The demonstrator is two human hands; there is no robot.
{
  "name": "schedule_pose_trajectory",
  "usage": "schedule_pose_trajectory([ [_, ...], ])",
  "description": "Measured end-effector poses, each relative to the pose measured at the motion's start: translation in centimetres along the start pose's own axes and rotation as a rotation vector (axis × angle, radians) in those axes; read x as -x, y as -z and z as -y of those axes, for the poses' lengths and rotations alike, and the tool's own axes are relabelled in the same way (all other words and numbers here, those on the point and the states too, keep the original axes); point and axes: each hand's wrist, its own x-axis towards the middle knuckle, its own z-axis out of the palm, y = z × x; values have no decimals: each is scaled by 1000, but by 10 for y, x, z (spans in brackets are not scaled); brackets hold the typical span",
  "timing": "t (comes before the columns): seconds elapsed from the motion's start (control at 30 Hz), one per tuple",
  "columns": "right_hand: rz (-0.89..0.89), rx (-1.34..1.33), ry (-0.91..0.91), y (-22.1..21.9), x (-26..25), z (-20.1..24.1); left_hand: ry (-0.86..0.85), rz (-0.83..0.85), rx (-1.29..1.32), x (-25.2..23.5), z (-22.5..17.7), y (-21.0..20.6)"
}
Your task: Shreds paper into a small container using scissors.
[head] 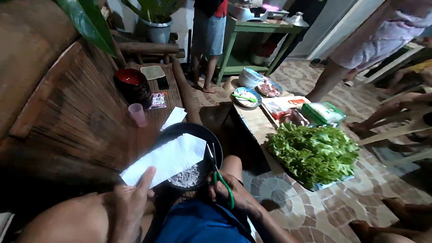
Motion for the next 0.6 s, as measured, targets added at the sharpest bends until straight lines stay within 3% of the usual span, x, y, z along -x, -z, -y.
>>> schedule_pose_trajectory([
  [0.6, 12, 137, -21, -4, 0, 9, -27, 13, -88, 1, 4, -1],
])
